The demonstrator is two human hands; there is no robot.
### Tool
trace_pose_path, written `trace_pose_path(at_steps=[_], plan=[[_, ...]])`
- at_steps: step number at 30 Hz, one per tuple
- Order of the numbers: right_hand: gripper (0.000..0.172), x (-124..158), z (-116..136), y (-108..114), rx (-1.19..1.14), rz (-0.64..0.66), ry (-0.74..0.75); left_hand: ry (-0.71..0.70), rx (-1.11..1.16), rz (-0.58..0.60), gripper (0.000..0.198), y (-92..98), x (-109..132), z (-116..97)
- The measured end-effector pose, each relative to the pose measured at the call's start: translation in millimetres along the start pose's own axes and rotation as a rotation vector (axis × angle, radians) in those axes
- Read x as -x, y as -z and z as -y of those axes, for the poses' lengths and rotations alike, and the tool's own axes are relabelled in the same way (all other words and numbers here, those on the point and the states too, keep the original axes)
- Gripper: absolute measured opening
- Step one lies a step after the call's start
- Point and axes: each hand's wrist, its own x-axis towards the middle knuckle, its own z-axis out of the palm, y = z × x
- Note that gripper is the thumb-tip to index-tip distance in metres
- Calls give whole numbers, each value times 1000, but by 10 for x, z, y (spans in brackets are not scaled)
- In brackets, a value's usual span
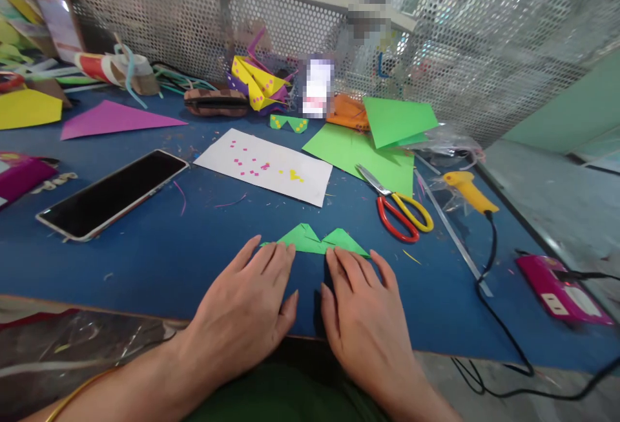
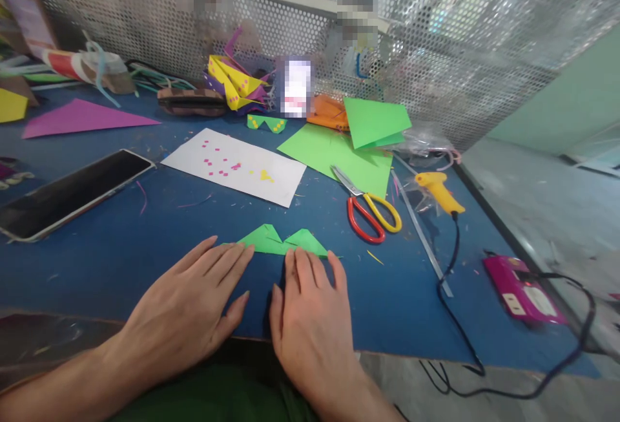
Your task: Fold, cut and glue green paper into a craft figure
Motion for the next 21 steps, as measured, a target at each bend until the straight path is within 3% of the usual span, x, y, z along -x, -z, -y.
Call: trace_pose_path(at_steps=[12, 17, 21], plan=[[38, 101, -241, 40, 16, -46, -92, 20, -38, -46, 48, -8, 53, 25], [38, 90, -246, 33, 6, -37, -60, -15, -53, -60, 53, -8, 40, 14], [40, 88, -261, 37, -6, -39, -34, -125, 20, -62, 54, -27, -61, -82]])
